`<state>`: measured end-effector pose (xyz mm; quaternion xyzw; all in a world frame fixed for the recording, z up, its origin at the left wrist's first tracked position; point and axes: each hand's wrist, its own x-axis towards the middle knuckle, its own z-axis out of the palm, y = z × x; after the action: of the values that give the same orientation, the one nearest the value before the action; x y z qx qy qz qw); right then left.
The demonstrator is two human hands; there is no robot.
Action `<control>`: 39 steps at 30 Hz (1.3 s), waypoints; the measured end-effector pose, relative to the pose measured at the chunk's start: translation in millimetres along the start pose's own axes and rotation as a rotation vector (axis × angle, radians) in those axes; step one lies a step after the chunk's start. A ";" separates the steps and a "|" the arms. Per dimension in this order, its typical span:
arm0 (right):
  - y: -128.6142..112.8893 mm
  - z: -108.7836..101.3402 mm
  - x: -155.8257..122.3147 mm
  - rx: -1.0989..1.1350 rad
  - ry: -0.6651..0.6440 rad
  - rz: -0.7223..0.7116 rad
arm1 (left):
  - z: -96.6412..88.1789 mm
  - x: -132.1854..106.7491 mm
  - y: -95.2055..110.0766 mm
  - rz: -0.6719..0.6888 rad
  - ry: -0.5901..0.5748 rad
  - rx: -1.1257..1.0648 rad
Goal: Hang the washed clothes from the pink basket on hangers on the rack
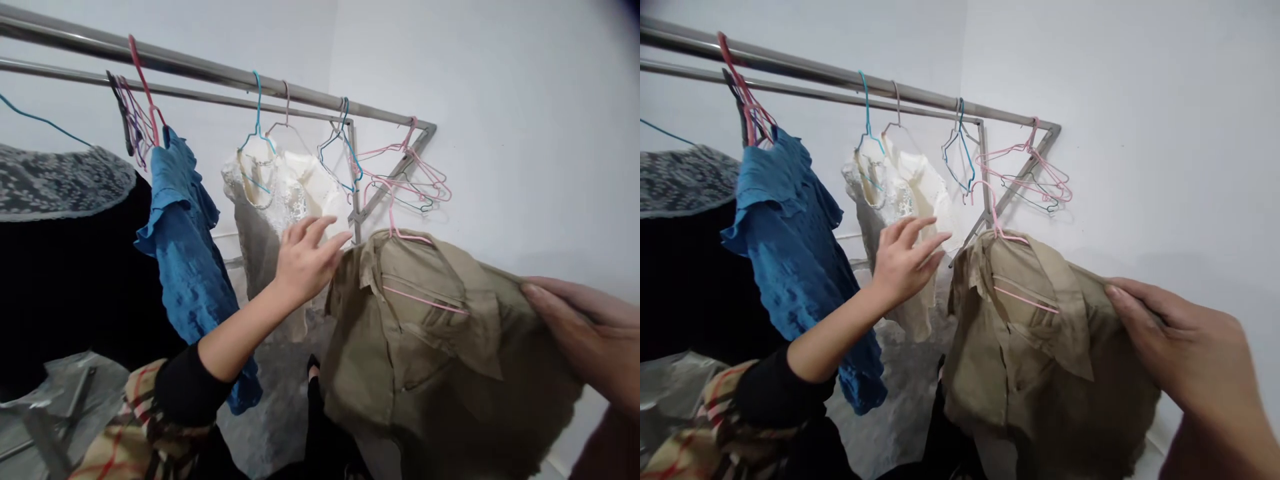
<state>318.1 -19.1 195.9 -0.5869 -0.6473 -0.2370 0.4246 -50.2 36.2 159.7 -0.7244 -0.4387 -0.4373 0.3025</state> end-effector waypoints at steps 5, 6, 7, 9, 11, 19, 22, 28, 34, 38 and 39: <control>-43.4 13.2 13.6 0.079 0.037 -0.056 | 22.7 54.9 -3.9 0.049 -0.268 0.139; -51.8 17.6 17.3 0.116 0.062 -0.086 | 24.8 60.4 -7.6 0.040 -0.312 0.179; -60.1 22.7 21.7 0.154 0.083 -0.127 | 25.2 64.1 -11.7 0.031 -0.348 0.223; -76.7 35.1 33.4 0.200 0.134 -0.213 | 21.5 66.7 -20.8 0.023 -0.385 0.313; -93.4 50.1 49.4 0.200 0.174 -0.265 | 14.6 64.4 -30.3 0.023 -0.375 0.385; -158.3 119.1 140.2 0.329 0.187 -0.192 | -1.2 42.1 -53.9 0.072 -0.245 0.407; -184.7 138.0 168.9 0.417 0.159 -0.139 | -4.1 34.8 -52.3 0.067 -0.212 0.387; -225.8 162.5 166.7 0.362 -0.132 -0.100 | -7.4 14.7 -42.5 0.061 -0.145 0.307; -221.9 184.4 121.8 0.408 -0.254 -0.252 | -2.7 -23.9 -11.3 0.096 -0.151 0.074; -182.5 203.7 77.1 0.572 -0.258 -0.385 | 14.7 -71.9 9.0 0.023 -0.259 -0.125; -165.4 211.9 61.6 0.587 -0.265 -0.376 | 20.7 -87.3 11.9 -0.013 -0.298 -0.165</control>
<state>104.6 153.1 167.0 -0.3367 -0.8335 -0.0372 0.4364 -52.2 15.7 71.5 -0.8007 -0.4460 -0.3616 0.1710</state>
